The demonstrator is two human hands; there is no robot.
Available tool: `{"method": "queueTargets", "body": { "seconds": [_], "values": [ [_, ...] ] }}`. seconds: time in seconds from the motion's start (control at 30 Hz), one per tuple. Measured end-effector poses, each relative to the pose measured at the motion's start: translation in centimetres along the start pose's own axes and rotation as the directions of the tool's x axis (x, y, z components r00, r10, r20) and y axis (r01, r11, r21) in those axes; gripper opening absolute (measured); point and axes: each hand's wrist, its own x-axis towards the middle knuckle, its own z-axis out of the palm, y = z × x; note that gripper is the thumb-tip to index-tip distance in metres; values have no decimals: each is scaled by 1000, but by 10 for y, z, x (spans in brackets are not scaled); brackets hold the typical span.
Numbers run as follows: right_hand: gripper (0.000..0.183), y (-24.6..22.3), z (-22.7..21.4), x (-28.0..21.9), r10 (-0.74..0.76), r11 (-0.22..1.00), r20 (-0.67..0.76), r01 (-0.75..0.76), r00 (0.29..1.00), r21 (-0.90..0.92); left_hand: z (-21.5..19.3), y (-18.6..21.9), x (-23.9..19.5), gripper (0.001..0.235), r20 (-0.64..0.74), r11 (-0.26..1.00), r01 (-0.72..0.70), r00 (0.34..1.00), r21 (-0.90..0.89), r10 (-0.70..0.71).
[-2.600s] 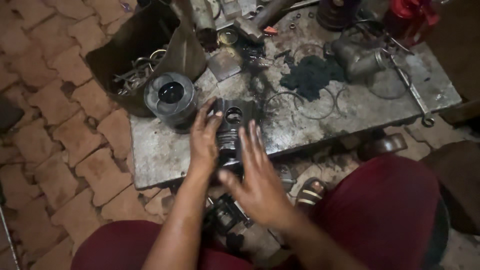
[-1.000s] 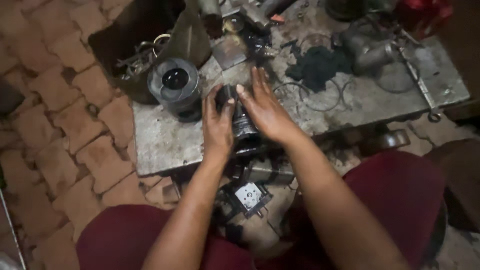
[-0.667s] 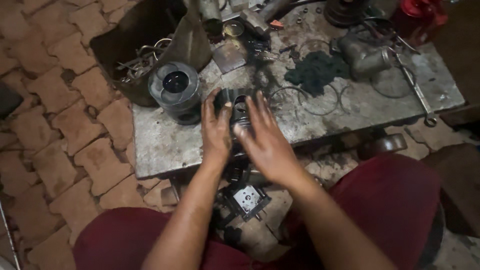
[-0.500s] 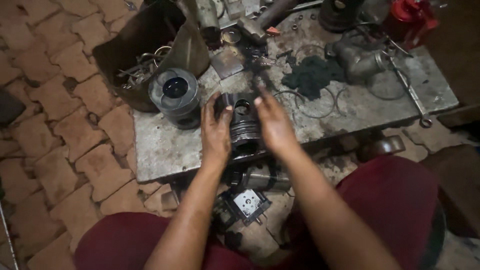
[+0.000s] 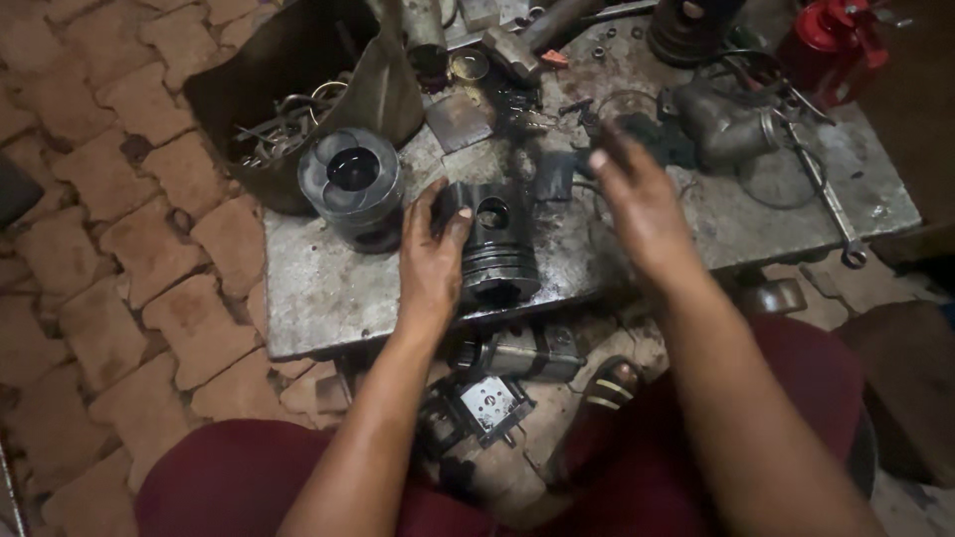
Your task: The person cleans and handles a metal engine piston with their hands, turning it over and wiping its surfaces while it sits on a metal workbench.
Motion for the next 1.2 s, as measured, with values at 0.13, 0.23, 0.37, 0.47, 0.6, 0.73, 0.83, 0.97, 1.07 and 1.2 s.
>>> {"method": "queueTargets", "body": {
  "seconds": [0.13,0.23,0.37,0.47,0.6,0.73,0.83,0.97,1.07,1.2],
  "values": [
    [61,10,9,6,-235,902,38,232,971,-363,1,-1,1,52,5,999,18,1000,-47,-18],
    [58,15,20,25,-413,755,121,414,902,-508,3,-2,1,52,12,998,-3,1000,-55,3],
    [65,18,29,51,-311,648,237,387,921,-656,3,-1,-1,51,12,997,9,1000,-72,-8],
    [63,19,27,62,-272,559,305,408,912,-722,1,2,0,50,16,1000,23,1000,-11,-23],
    [44,32,33,59,-267,575,307,406,914,-710,-1,4,1,53,10,999,12,1000,31,-13],
    [50,47,41,50,-520,518,352,615,778,-595,-2,7,-3,58,36,998,54,998,19,-54],
    [48,40,42,51,-616,417,383,698,688,-582,-3,9,-5,63,57,998,-5,998,61,2],
    [27,18,36,41,-643,512,272,666,716,-543,-3,7,-9,70,60,1000,15,998,15,-16],
    [22,0,29,19,-662,609,128,629,739,-482,-2,0,-8,67,55,999,37,998,-30,-36],
    [16,-16,33,-16,-666,689,117,668,737,-280,-2,-8,-8,62,62,1000,-23,998,-12,23]
  ]
}}
